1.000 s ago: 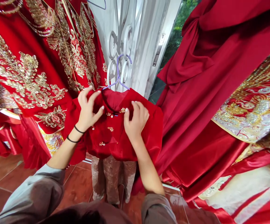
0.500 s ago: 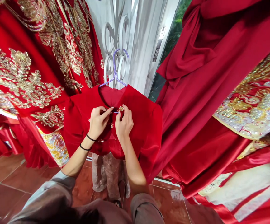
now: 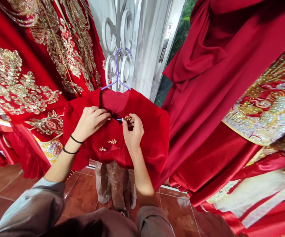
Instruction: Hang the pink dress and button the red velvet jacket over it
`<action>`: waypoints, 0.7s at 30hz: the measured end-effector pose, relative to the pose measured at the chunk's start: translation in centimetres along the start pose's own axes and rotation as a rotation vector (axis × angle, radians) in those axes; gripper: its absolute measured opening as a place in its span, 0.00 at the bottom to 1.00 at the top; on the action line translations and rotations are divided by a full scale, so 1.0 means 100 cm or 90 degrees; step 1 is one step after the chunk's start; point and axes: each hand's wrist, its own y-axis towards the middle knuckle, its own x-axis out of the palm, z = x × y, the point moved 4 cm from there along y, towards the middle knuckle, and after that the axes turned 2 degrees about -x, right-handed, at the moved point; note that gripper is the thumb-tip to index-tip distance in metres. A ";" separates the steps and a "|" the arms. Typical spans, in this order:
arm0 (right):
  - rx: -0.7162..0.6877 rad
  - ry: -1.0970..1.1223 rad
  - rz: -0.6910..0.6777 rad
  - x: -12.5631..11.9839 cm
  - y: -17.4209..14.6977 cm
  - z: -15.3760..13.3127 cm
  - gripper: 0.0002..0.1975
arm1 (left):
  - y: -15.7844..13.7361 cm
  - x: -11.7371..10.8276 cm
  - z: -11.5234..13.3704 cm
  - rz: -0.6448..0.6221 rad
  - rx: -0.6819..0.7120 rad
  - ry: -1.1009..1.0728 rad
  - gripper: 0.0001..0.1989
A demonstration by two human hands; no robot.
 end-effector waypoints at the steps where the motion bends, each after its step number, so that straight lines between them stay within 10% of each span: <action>1: -0.012 0.006 -0.005 -0.001 0.000 -0.001 0.12 | -0.001 0.001 -0.001 -0.005 -0.005 0.006 0.15; 10: 0.080 0.119 -0.186 0.011 0.009 0.001 0.12 | 0.003 0.005 -0.009 0.044 -0.076 -0.290 0.16; 21: 0.235 0.295 -0.247 0.036 0.021 0.006 0.12 | 0.028 0.040 -0.008 0.208 -0.406 -0.596 0.08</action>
